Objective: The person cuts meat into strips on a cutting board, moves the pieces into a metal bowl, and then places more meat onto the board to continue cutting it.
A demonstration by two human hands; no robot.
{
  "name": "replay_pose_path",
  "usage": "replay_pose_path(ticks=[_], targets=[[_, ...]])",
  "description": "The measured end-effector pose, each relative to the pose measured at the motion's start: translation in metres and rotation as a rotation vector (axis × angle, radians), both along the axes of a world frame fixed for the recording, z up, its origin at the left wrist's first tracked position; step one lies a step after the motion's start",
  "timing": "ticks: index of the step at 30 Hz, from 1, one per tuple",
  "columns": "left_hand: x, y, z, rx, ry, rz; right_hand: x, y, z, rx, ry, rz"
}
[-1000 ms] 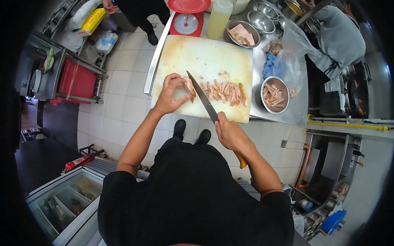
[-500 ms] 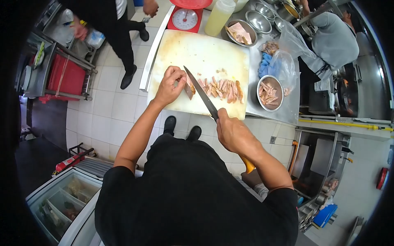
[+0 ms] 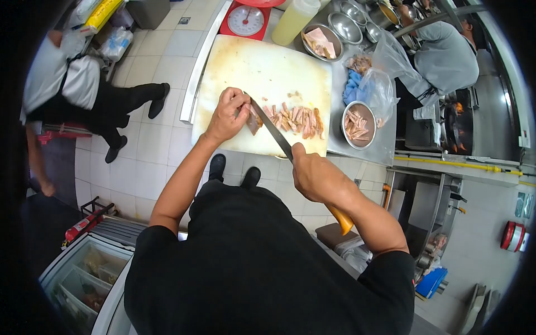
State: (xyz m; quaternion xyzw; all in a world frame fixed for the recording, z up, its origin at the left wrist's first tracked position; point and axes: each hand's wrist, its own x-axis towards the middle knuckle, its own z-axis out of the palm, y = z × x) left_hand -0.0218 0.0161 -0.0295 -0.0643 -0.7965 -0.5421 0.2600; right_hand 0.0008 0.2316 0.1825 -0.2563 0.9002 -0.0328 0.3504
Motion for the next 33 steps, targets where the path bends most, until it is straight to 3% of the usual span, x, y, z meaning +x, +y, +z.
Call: replay_pose_path(ticks=[15, 21, 23, 25, 27, 29, 31, 33], targets=[[0.000, -0.003, 0.000, 0.045, -0.065, -0.009, -0.028, -0.020, 0.022, 0.129, -0.106, -0.046], [-0.004, -0.027, 0.018, -0.153, 0.045, -0.153, -0.032, 0.003, 0.016, 0.013, -0.120, -0.350], [-0.006, -0.036, 0.023, -0.096, -0.167, -0.380, -0.030, 0.009, 0.009, -0.052, -0.189, -0.458], [-0.008, -0.041, 0.025, -0.091, -0.319, -0.395, -0.026, 0.019, -0.005, -0.082, -0.199, -0.482], [-0.010, -0.042, 0.008, 0.230, -0.556, -0.356, -0.019, 0.028, -0.015, -0.114, -0.208, -0.507], [-0.008, -0.048, 0.003, 0.281, -0.525, -0.338, -0.008, 0.035, -0.023, -0.181, -0.262, -0.552], [0.003, -0.052, 0.014, 0.547, -0.575, -0.310, 0.001, 0.038, -0.032, -0.193, -0.292, -0.533], [0.008, -0.052, 0.019, 0.530, -0.534, -0.273, 0.008, 0.040, -0.041, -0.155, -0.342, -0.502]])
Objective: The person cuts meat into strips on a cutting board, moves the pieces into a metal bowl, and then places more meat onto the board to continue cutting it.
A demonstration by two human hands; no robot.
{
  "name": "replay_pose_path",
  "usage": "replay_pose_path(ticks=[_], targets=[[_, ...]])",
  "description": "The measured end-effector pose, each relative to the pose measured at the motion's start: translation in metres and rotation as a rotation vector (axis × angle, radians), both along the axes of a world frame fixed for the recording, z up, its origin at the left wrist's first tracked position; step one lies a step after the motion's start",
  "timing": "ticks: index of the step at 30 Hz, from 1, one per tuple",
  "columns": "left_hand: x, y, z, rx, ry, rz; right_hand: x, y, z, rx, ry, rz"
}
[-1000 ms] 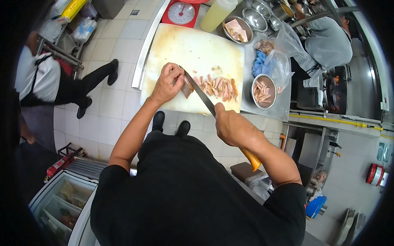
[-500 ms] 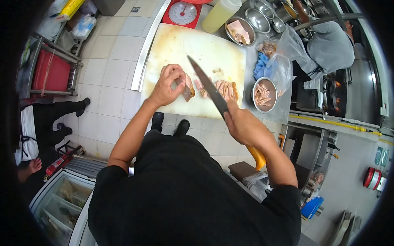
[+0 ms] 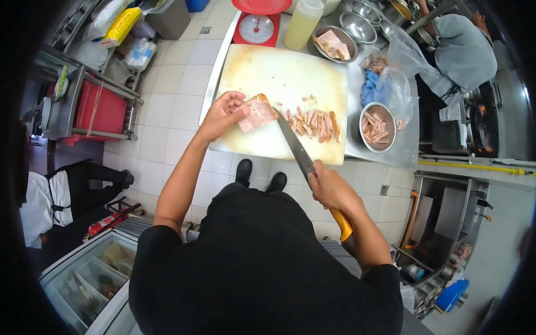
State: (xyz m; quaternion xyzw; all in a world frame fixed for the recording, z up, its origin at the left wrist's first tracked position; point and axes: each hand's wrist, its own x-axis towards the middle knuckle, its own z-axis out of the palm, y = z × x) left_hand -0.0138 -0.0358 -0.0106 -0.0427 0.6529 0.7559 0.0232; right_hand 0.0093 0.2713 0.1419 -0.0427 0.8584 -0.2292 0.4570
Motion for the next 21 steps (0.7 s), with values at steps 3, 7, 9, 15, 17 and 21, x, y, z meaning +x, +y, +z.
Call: replay_pose_path(ticks=[3, 7, 9, 15, 17, 21], targets=[[0.008, 0.017, 0.014, -0.225, 0.133, 0.118, 0.009, 0.011, -0.029, -0.011, 0.101, 0.054], [0.025, 0.028, 0.005, -0.788, 0.396, 0.084, 0.015, 0.024, -0.042, -0.043, 0.189, 0.036], [0.036, 0.031, 0.001, -0.839, 0.480, -0.008, 0.018, 0.024, -0.038, -0.066, 0.218, 0.007], [0.023, 0.017, 0.012, -0.930, 0.443, -0.057, 0.024, 0.009, -0.033, -0.052, 0.329, 0.155], [0.020, 0.017, 0.013, -0.861, 0.371, -0.171, 0.027, 0.001, -0.034, -0.040, 0.364, 0.197], [0.018, 0.020, 0.015, -0.883, 0.383, -0.143, 0.031, -0.005, -0.033, -0.021, 0.435, 0.280]])
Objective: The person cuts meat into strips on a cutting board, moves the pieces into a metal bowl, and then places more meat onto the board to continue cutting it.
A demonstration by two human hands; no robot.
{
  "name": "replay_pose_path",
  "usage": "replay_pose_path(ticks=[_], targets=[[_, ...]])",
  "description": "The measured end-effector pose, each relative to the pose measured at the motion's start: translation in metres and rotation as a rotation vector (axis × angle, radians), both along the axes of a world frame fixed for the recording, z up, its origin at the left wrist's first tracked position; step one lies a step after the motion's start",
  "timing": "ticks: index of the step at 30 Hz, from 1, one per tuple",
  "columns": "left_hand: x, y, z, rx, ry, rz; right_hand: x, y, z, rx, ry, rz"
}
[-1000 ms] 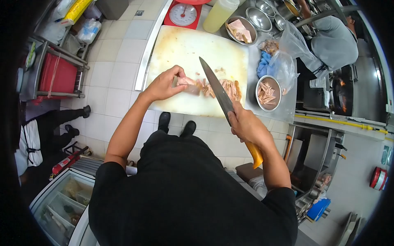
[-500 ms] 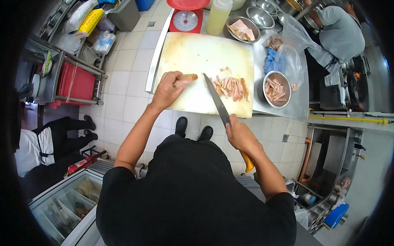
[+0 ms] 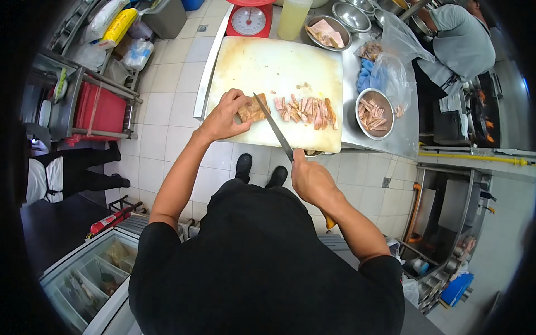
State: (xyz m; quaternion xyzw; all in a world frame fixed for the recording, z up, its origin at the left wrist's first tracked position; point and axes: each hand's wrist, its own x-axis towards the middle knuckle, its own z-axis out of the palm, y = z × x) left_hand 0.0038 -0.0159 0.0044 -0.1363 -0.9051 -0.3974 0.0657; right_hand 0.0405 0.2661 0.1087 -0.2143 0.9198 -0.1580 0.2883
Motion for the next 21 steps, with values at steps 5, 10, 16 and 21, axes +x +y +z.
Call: replay_pose_path(ticks=[5, 10, 16, 21], targets=[[-0.003, 0.001, 0.002, -0.032, -0.016, -0.002, -0.002, -0.005, 0.005, 0.000, -0.009, 0.044], [-0.005, 0.000, -0.003, -0.012, 0.006, -0.010, -0.009, -0.017, 0.014, 0.078, -0.064, 0.086], [-0.006, 0.000, -0.007, 0.046, 0.025, 0.002, -0.024, -0.035, 0.020, 0.155, -0.119, 0.126], [-0.006, 0.000, -0.008, 0.076, 0.029, 0.010, -0.035, -0.045, -0.001, 0.171, -0.128, 0.136]])
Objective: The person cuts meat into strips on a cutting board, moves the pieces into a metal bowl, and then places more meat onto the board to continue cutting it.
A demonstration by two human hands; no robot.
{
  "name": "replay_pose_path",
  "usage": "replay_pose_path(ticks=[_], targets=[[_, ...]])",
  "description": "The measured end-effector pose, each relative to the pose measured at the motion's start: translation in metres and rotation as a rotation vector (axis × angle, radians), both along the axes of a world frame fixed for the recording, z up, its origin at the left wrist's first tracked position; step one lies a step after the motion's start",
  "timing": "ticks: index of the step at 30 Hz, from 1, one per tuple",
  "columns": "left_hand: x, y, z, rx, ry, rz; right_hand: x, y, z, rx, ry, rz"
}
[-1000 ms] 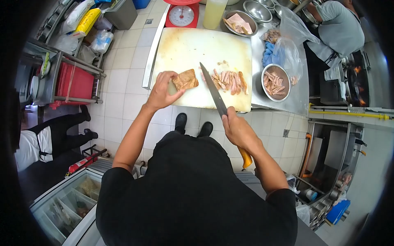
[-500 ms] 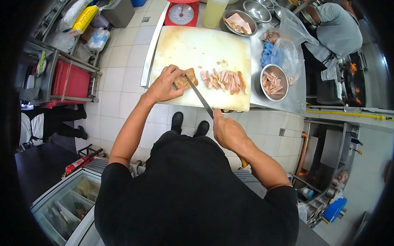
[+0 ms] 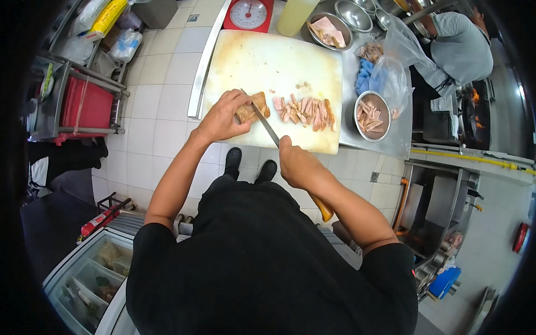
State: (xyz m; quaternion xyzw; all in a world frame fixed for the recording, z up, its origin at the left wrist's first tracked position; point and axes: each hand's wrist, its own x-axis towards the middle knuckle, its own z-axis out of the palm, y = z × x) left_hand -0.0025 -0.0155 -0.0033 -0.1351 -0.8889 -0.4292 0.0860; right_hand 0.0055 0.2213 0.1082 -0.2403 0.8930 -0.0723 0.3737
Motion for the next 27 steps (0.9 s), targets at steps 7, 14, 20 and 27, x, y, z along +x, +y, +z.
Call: replay_pose_path(ticks=[7, 14, 20, 27], targets=[[0.002, 0.000, 0.001, -0.017, 0.014, -0.008, 0.007, 0.001, -0.076, -0.198, 0.120, -0.078], [0.010, -0.004, 0.008, -0.143, -0.061, -0.009, 0.007, 0.027, -0.041, -0.155, 0.027, -0.186], [0.014, 0.004, -0.011, 0.186, 0.052, 0.048, 0.019, 0.037, -0.035, -0.227, -0.003, -0.224], [0.016, 0.004, -0.003, -0.287, 0.073, 0.012, 0.021, 0.048, -0.054, -0.226, 0.030, -0.193]])
